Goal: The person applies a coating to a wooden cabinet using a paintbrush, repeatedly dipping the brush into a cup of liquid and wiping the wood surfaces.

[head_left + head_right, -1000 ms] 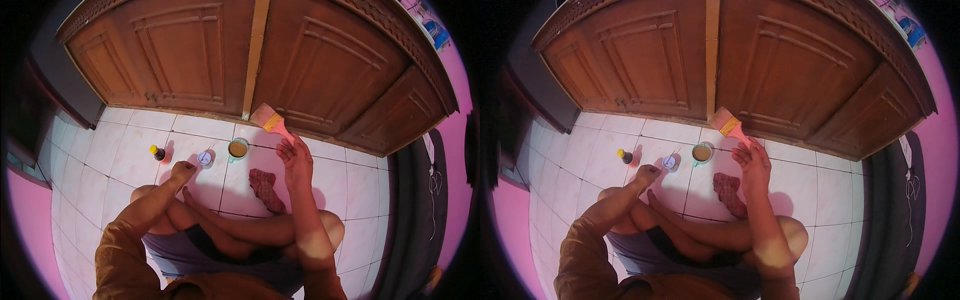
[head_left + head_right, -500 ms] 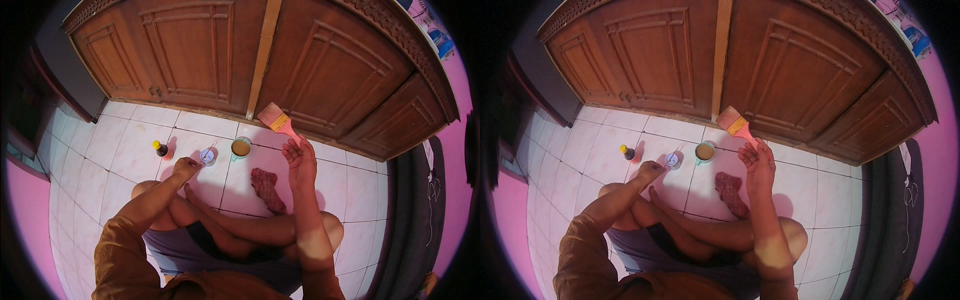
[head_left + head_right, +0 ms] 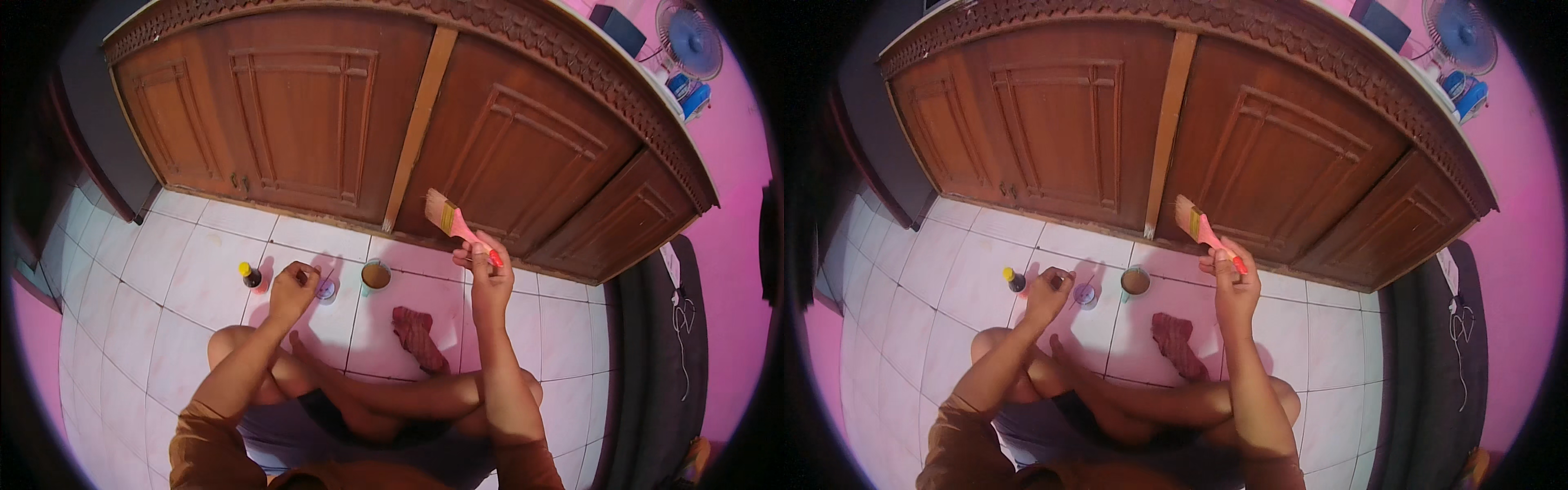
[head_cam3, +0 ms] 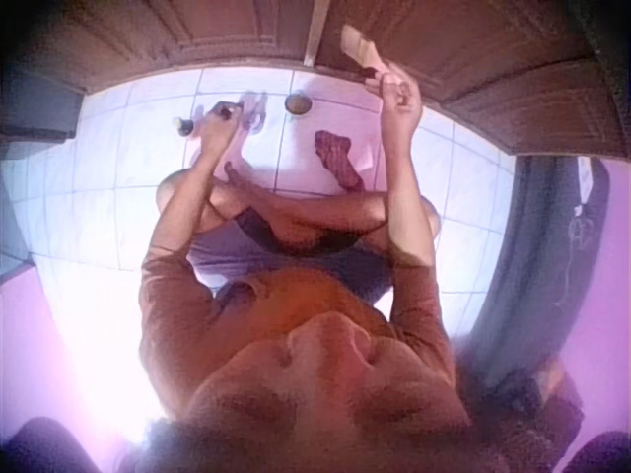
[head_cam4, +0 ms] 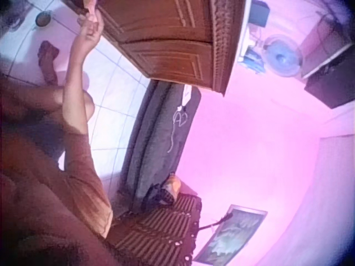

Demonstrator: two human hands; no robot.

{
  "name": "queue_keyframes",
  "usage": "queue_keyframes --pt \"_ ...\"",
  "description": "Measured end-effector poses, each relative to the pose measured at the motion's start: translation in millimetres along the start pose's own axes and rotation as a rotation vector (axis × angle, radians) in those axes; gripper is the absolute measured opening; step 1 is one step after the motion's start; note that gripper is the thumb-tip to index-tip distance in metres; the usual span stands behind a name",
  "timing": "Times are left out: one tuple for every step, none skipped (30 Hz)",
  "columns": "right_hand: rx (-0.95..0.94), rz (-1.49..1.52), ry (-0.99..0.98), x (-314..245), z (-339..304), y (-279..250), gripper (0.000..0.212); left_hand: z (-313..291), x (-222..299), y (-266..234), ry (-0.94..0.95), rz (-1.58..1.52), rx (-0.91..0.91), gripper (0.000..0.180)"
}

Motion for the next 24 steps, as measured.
queue_keyframes --pt "-0.001 -0.002 -0.015 -3.4 5.0 4.0 0.031 4.8 6.6 1.2 0.011 -0.008 0.007 0.036" --pt "0.008 -0.116 -0.103 -12.5 9.8 10.2 0.028 10.6 15.0 3.5 0.047 -0.089 0.012 0.033" --pt "0.021 -0.234 -0.18 -20.6 11.1 17.7 0.025 12.9 22.9 8.2 0.075 -0.169 0.01 0.031" --pt "0.051 -0.348 -0.307 -34.2 10.5 24.5 0.02 16.2 31.9 13.0 0.092 -0.306 0.006 0.028" --pt "0.055 -0.354 -0.311 -41.5 15.8 28.0 0.02 19.9 39.7 11.8 0.095 -0.314 0.004 0.028" --pt "0.053 -0.609 -0.473 -57.4 13.6 38.9 0.023 22.3 49.7 10.3 0.079 -0.292 -0.022 0.027" --pt "0.049 -0.867 -0.63 -66.8 10.4 51.3 0.025 24.8 53.3 12.3 0.062 -0.269 -0.049 0.026" --pt "0.058 -0.882 -0.633 -70.5 13.2 52.5 0.025 26.9 45.2 19.9 0.067 -0.284 -0.058 0.026" --pt "0.035 -0.905 -0.616 -68.1 15.6 59.8 0.027 27.2 29.1 18.4 0.121 -0.311 -0.004 0.024" --pt "0.016 -0.934 -0.596 -65.4 17.7 64.9 0.028 29.2 14.9 17.4 0.173 -0.342 0.045 0.022" --pt "0.018 -0.94 -0.592 -65.2 19.2 68.5 0.028 33.6 -2.4 17.5 0.17 -0.346 0.039 0.022" --pt "0.01 -0.988 -0.588 -63.6 20.6 70.8 0.027 37.0 -11.7 14.7 0.143 -0.355 0.046 0.02" --pt "0.001 -1.034 -0.584 -61.6 22.4 72.6 0.027 38.2 -18.6 15.4 0.116 -0.362 0.054 0.019" --pt "0.003 -1.045 -0.578 -58.5 25.9 71.2 0.027 40.7 -24.1 14.2 0.106 -0.324 0.032 0.018" --pt "-0.015 -1.084 -0.599 -54.5 29.5 74.2 0.027 44.5 -25.1 15.3 0.105 -0.326 0.028 0.018" --pt "-0.035 -1.123 -0.62 -51.8 32.4 77.8 0.028 47.2 -27.1 15.7 0.096 -0.333 0.034 0.019" --pt "-0.035 -1.124 -0.618 -51.6 35.7 78.7 0.028 49.4 -28.9 15.5 0.086 -0.339 0.042 0.021" --pt "-0.04 -1.158 -0.602 -50.7 37.9 80.9 0.028 49.8 -23.9 18.6 0.096 -0.353 0.03 0.024" --pt "-0.047 -1.191 -0.586 -50.2 40.4 83.5 0.027 49.2 -19.3 20.7 0.091 -0.353 0.025 0.024" --pt "-0.049 -1.193 -0.58 -51.5 42.9 85.8 0.027 47.6 -13.7 22.7 0.085 -0.327 0.002 0.024" --pt "-0.053 -1.218 -0.587 -54.7 45.0 88.6 0.027 46.2 -6.2 24.4 0.081 -0.303 -0.023 0.025" --pt "-0.058 -1.243 -0.593 -57.9 47.6 90.9 0.026 44.9 -3.1 28.8 0.068 -0.318 -0.048 0.024" --pt "-0.058 -1.247 -0.587 -60.9 52.0 91.3 0.026 43.4 -0.8 31.0 0.064 -0.32 -0.053 0.024" --pt "-0.051 -1.261 -0.652 -70.2 53.2 91.7 0.026 43.4 6.7 34.2 0.099 -0.307 -0.068 0.023"
Point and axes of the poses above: each hand's wrist, its own z-axis towards the middle knuckle, its own y-axis out of the palm, x = y × z, the point moved 8 cm from there along z, towards the middle knuckle, and after that the axes turned 12 degrees about y, right-handed, at the moved point
